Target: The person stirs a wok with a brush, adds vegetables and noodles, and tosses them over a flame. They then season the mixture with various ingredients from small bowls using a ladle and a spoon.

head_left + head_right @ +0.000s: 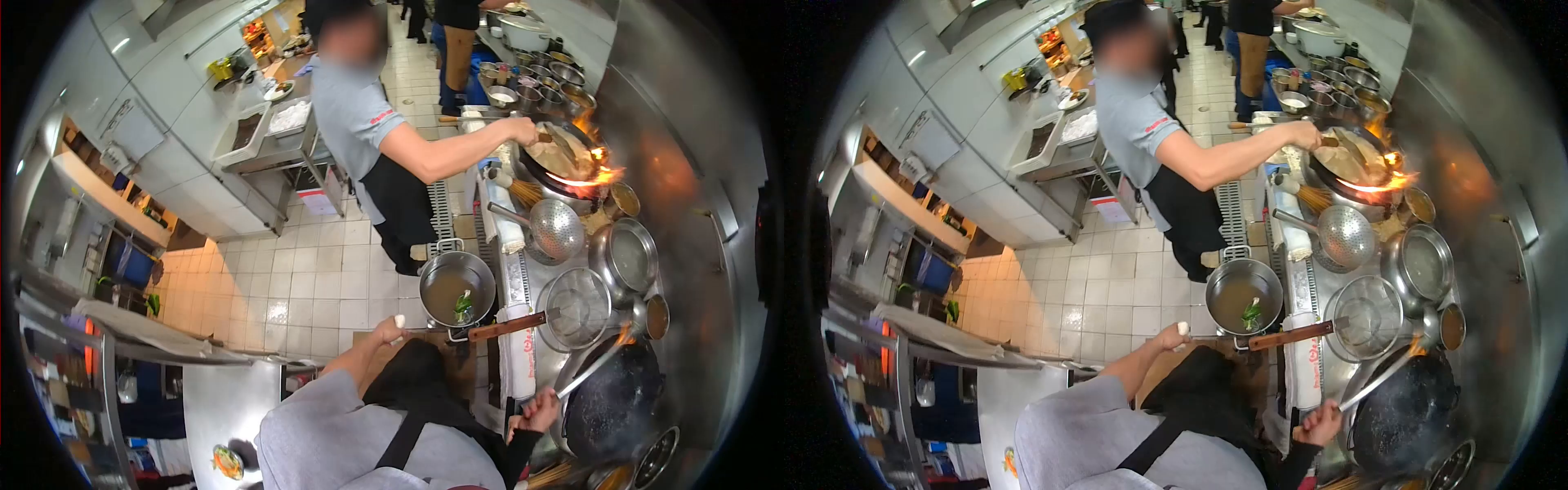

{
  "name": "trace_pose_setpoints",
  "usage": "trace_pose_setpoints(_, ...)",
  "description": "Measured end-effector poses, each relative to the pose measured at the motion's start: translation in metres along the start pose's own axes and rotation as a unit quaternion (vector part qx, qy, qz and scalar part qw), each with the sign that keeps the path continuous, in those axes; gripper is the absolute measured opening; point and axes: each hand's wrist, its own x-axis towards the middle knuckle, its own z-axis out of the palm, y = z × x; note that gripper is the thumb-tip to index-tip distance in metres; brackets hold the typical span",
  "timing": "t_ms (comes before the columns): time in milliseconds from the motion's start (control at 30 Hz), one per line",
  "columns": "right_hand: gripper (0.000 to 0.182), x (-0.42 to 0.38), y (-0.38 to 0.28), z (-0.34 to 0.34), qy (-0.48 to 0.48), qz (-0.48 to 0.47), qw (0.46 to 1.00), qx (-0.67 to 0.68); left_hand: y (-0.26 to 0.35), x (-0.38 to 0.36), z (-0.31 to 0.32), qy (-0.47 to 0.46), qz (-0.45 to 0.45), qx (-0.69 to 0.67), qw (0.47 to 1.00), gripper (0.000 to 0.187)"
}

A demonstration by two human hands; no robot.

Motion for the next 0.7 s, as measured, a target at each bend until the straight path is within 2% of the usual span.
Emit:
trace_pose_setpoints(33,0.012,0.012,0.017,0.005,-0.06,0.03,0.998,0.007,0.001,-0.021,0.003,0.002,-0.005,-0.021,1.0,0.045)
trace_pose_setpoints(100,0.011,0.024,0.043,0.029,-0.086,0.096,0.992,-0.005,0.015,-0.087,0.013,0.012,-0.027,-0.07,0.997,0.045)
trace_pose_setpoints(133,0.012,0.031,0.062,0.038,-0.085,0.098,0.991,-0.012,0.008,-0.106,0.02,0.003,-0.029,-0.085,0.996,0.043)
trace_pose_setpoints(233,0.016,0.047,0.112,0.051,-0.088,0.132,0.987,0.002,-0.06,-0.131,0.054,0.083,-0.018,-0.127,0.988,0.029)
trace_pose_setpoints(267,0.021,0.05,0.123,0.051,-0.083,0.14,0.987,-0.013,-0.06,-0.158,0.058,0.083,-0.021,-0.177,0.98,0.028)
trace_pose_setpoints(367,0.025,0.076,0.156,0.039,-0.139,0.156,0.978,-0.006,-0.08,-0.21,0.071,0.123,-0.074,-0.242,0.96,0.027)
trace_pose_setpoints(400,0.022,0.092,0.162,0.029,-0.201,0.177,0.963,-0.031,-0.087,-0.224,0.076,0.135,-0.083,-0.284,0.946,0.027)
trace_pose_setpoints(500,0.02,0.016,0.094,0.068,-0.289,0.288,0.874,-0.262,-0.109,-0.254,0.092,0.167,-0.089,-0.39,0.901,0.029)
trace_pose_setpoints(533,0.021,0.03,0.084,0.06,-0.339,0.294,0.767,-0.459,-0.114,-0.26,0.098,0.172,-0.083,-0.415,0.89,0.029)
trace_pose_setpoints(567,0.021,0.037,0.084,0.049,-0.385,0.282,0.719,-0.506,-0.119,-0.266,0.101,0.175,-0.076,-0.437,0.879,0.029)
trace_pose_setpoints(633,0.027,0.028,0.061,0.042,-0.462,0.25,0.62,-0.583,-0.091,-0.293,0.097,0.146,-0.054,-0.469,0.869,0.032)
trace_pose_setpoints(700,0.033,0.023,0.044,0.029,-0.505,0.163,0.605,-0.593,-0.072,-0.296,0.099,0.107,-0.031,-0.474,0.874,0.033)
